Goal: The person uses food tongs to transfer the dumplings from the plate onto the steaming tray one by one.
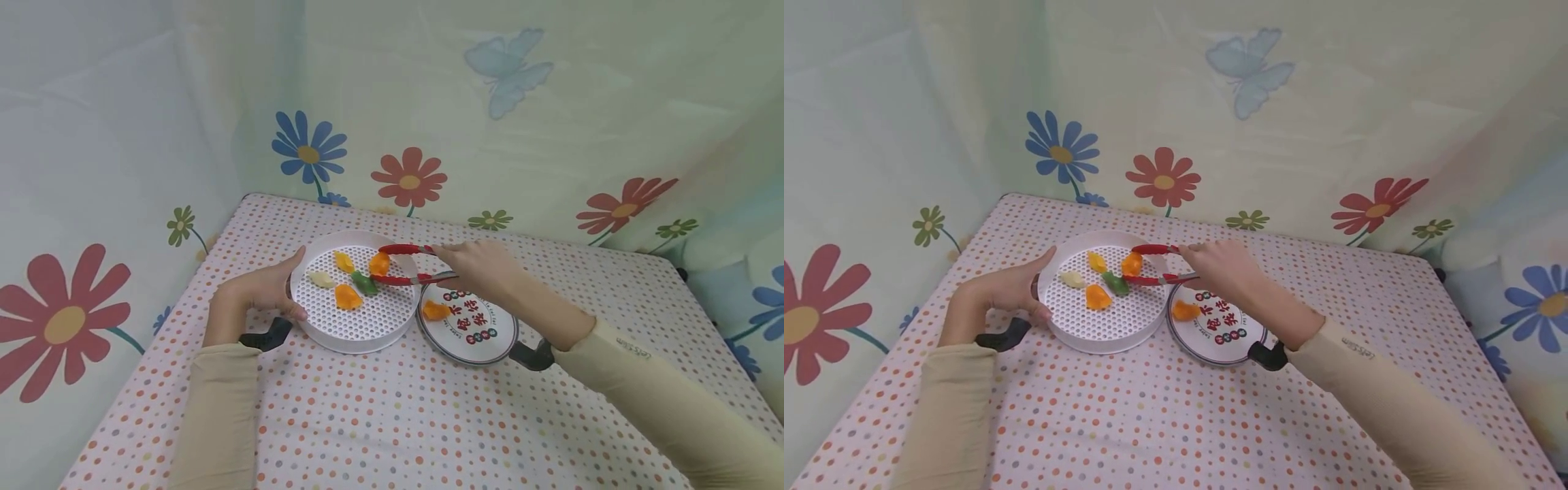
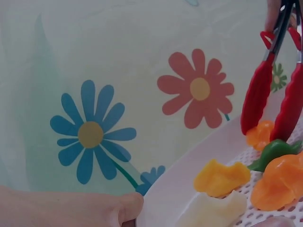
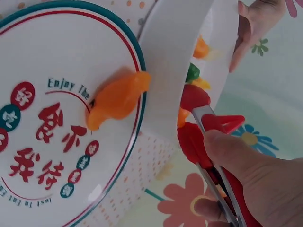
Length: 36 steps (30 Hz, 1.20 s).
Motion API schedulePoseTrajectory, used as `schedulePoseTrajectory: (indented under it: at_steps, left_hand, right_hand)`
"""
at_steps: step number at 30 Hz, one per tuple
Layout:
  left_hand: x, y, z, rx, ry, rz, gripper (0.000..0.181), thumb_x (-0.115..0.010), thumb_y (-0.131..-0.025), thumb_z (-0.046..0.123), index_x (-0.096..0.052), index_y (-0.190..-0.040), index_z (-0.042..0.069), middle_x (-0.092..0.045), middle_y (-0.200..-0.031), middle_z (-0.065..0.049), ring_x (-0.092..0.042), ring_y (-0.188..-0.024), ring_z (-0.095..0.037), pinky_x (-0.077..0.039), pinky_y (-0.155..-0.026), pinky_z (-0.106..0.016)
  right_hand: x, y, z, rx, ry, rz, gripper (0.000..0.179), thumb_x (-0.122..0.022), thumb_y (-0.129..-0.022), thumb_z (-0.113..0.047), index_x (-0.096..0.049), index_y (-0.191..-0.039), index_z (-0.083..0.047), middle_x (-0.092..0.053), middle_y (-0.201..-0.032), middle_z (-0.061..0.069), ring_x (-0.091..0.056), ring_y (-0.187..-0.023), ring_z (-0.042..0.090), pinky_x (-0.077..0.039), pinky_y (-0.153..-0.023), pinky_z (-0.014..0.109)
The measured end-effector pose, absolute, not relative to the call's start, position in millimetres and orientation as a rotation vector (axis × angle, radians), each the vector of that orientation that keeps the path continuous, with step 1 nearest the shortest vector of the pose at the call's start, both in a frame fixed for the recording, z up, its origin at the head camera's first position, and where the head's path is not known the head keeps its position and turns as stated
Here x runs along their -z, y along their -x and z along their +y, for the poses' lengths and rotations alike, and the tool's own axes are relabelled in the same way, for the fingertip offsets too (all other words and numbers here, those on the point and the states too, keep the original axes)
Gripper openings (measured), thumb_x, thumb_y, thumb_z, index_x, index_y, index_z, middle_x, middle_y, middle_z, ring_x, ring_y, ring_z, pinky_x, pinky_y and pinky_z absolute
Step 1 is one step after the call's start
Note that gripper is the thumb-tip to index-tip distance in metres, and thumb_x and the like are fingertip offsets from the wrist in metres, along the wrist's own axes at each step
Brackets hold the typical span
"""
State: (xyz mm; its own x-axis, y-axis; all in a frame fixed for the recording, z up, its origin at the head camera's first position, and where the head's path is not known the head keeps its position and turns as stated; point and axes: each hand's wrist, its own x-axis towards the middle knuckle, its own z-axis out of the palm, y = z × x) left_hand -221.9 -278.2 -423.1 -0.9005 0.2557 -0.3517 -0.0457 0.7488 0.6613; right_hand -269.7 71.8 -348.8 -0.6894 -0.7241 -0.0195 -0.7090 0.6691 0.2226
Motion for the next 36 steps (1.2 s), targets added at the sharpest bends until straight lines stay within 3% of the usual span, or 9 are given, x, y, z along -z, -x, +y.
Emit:
schedulePoseTrajectory:
  at_steps: [5,11,22,29,34,36]
  left_hand:
    - [422.2,218.8,-281.0,-0.977,-0.133,2.516,0.137,-0.085,-0.049,0.039,0.010,-0.145,0.018,-0.003,-0.153,-0.010,-0.005,-0.140,-0.031,-0.009,-0.110,-0.055]
    - [423.0,216.7,-279.3,-1.006,-0.132,2.497,0.136,-0.085,-0.049,0.038,0.009,-0.145,0.018,-0.001,-0.153,-0.009,-0.003,-0.140,-0.030,-0.008,-0.111,-0.054]
    - [428.3,214.8,-276.0,-1.040,-0.155,2.474,0.134,-0.085,-0.052,0.035,0.010,-0.145,0.019,0.000,-0.153,-0.009,-0.001,-0.140,-0.030,-0.007,-0.111,-0.054]
    - [428.5,213.2,-273.1,-1.051,-0.139,2.469,0.134,-0.086,-0.051,0.034,0.010,-0.145,0.021,-0.002,-0.153,-0.007,-0.004,-0.140,-0.029,-0.009,-0.111,-0.054]
    - [422.6,214.1,-273.0,-1.028,-0.111,2.474,0.133,-0.085,-0.052,0.034,0.009,-0.145,0.023,-0.002,-0.153,-0.007,-0.004,-0.140,-0.029,-0.009,-0.111,-0.054]
    - [419.3,215.6,-274.0,-1.016,-0.122,2.486,0.133,-0.085,-0.051,0.035,0.009,-0.145,0.023,-0.003,-0.153,-0.007,-0.004,-0.140,-0.029,-0.009,-0.111,-0.053]
  right_hand:
    - [338.4,290.0,64.6,0.370,-1.259,-2.854,0.063,-0.075,-0.066,-0.044,-0.057,-0.122,-0.020,-0.070,-0.098,0.002,-0.064,-0.077,0.018,-0.052,-0.065,0.029]
    - [329.6,316.6,52.2,0.464,-1.327,-2.982,0.065,-0.076,-0.066,-0.040,-0.054,-0.126,-0.027,-0.068,-0.100,-0.001,-0.058,-0.082,0.016,-0.049,-0.067,0.028]
    - [314.0,334.6,36.1,0.534,-1.382,-3.133,0.067,-0.077,-0.067,-0.036,-0.050,-0.129,-0.031,-0.061,-0.118,-0.003,-0.053,-0.103,0.019,-0.050,-0.085,0.036]
    - [316.5,317.4,69.7,0.258,-1.295,-3.071,0.078,-0.078,-0.064,-0.038,-0.043,-0.134,-0.030,-0.055,-0.128,-0.003,-0.053,-0.114,0.021,-0.048,-0.090,0.040]
    - [328.4,276.1,129.9,-0.217,-0.971,-2.985,0.088,-0.078,-0.065,-0.034,-0.034,-0.140,-0.023,-0.050,-0.133,0.006,-0.052,-0.116,0.026,-0.047,-0.089,0.044]
    - [340.8,253.7,155.6,-0.348,-0.834,-2.956,0.089,-0.079,-0.064,-0.032,-0.034,-0.140,-0.020,-0.051,-0.131,0.011,-0.055,-0.109,0.028,-0.049,-0.085,0.046]
